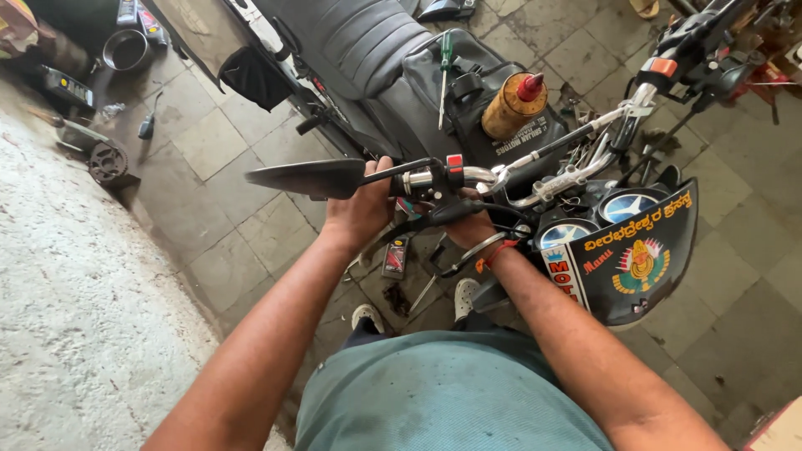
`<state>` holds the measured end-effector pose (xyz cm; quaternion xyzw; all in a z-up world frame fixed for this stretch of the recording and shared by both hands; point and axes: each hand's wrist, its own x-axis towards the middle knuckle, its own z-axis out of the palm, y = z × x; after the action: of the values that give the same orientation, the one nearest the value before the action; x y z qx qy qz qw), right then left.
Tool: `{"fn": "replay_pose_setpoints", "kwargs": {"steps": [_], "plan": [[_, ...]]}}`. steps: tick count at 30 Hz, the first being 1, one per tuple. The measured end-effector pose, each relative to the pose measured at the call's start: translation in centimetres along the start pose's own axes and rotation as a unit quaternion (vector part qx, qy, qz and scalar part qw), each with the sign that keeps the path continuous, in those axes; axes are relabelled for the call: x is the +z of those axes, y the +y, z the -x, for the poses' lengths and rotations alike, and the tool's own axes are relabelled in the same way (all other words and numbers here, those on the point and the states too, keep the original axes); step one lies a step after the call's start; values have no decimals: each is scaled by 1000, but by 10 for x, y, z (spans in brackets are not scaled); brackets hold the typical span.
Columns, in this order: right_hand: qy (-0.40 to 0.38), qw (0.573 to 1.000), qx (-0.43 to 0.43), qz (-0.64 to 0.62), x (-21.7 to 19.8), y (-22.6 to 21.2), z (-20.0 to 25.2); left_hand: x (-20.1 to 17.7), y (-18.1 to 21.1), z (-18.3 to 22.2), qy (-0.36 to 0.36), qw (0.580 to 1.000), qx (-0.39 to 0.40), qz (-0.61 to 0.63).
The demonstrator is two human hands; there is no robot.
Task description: The person works on a parked motorcycle in a repair bay. They hold a bottle of fluid, manipulate wiring and components near the headlight and handlebar, then use a screwdriver to work on the handlebar switch assembly and adjust the mirror.
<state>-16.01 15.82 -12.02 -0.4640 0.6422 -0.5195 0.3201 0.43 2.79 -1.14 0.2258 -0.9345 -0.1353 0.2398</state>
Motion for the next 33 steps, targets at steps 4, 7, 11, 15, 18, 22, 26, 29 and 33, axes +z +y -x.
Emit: {"fn": "replay_pose_setpoints", "kwargs": {"steps": [4,7,11,15,18,22,26,29,33], "plan": [[0,999,-32,36,-1,-2,0,5,-12,-18,-154,985,-71,-33],[4,994,-70,83,1,1,-2,6,-20,-23,-208,977,-38,-38],[-5,992,-79,95,-4,8,4,5,-14,-18,-195,979,-55,23],[18,986,-59,155,-10,-11,25,-10,9,-6,-189,978,-78,44],[41,994,-39,92,-15,-35,46,-28,30,4,-204,972,-105,57],[80,981,-13,176,-27,-60,82,-43,63,13,-257,964,-66,33],[199,966,-51,159,-26,-59,119,-48,84,25,-265,951,-21,159],[267,958,-33,99,-24,-45,149,-53,118,27,-300,932,-82,185],[348,936,33,40,-28,-16,181,-50,160,34,-260,905,-199,270]]}}
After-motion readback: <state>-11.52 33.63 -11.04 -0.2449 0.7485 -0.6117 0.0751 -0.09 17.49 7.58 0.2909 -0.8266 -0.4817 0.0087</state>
